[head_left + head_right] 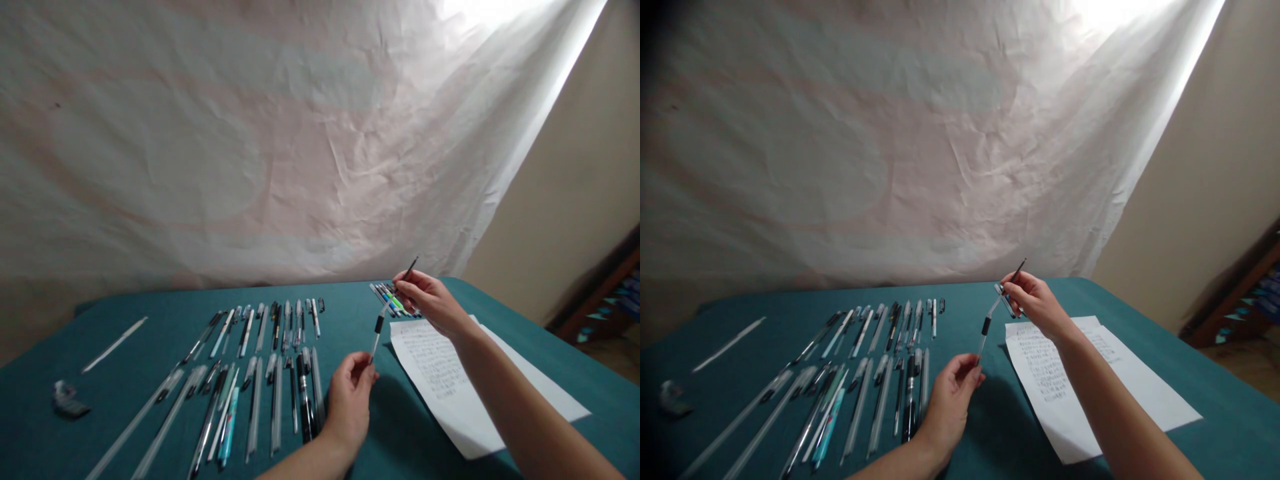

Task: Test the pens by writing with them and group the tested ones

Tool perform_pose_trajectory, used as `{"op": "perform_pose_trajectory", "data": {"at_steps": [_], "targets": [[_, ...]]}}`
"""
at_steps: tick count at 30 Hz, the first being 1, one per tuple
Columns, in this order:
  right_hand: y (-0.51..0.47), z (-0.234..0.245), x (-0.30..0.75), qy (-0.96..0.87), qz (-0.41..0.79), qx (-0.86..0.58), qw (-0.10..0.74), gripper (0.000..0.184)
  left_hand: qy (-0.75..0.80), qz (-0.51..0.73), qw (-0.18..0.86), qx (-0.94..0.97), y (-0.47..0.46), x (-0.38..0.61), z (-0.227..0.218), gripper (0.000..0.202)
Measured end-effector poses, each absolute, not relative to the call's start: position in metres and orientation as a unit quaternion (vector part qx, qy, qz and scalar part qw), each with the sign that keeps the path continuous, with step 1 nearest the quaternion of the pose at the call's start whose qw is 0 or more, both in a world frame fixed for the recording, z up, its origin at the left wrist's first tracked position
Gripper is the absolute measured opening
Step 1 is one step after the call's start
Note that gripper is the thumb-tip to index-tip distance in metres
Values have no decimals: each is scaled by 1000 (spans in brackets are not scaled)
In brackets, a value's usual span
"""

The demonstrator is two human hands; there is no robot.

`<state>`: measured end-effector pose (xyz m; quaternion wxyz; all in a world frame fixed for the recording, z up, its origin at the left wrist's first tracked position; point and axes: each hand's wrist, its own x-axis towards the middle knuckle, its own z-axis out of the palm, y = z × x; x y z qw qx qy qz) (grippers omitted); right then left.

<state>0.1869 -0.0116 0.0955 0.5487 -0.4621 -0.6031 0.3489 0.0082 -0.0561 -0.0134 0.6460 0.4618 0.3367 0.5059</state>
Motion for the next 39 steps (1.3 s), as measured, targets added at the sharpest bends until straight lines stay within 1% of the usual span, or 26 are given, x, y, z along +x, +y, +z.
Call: {"op": "perform_pose_trajectory", "data": {"at_steps": [4, 8, 15, 17, 20, 22, 23, 24, 26, 27, 30, 36, 39], "targets": [[-15, 101, 187, -625, 328, -483, 519, 23, 331, 495, 641, 483, -57, 8, -14, 23], [-18, 102, 183, -657, 321, -492, 472, 24, 340, 489, 636, 491, -57, 7, -15, 24], [-21, 101, 177, -710, 350, -481, 378, 30, 333, 492, 645, 480, -58, 8, -13, 27], [-19, 100, 178, -709, 357, -485, 368, 33, 332, 501, 646, 471, -58, 9, -14, 28], [-8, 90, 179, -685, 357, -502, 389, 41, 327, 517, 647, 454, -57, 10, -18, 28], [6, 75, 175, -686, 327, -522, 388, 43, 328, 525, 644, 449, -56, 11, -21, 28], [15, 65, 171, -703, 297, -532, 367, 41, 330, 527, 642, 449, -55, 11, -23, 28], [23, 55, 166, -731, 261, -538, 328, 37, 333, 529, 639, 449, -55, 12, -24, 27], [41, 36, 152, -793, 151, -534, 253, 32, 339, 530, 633, 451, -56, 12, -25, 26], [50, 27, 144, -804, 129, -529, 240, 27, 341, 530, 630, 454, -56, 11, -25, 25], [73, 6, 122, -819, 93, -525, 212, 19, 343, 529, 622, 464, -57, 11, -24, 23], [97, -9, 98, -826, 39, -534, 173, 26, 353, 521, 617, 473, -57, 9, -22, 19], [99, -9, 94, -833, 27, -530, 155, 25, 352, 520, 614, 478, -56, 8, -23, 20]]}}
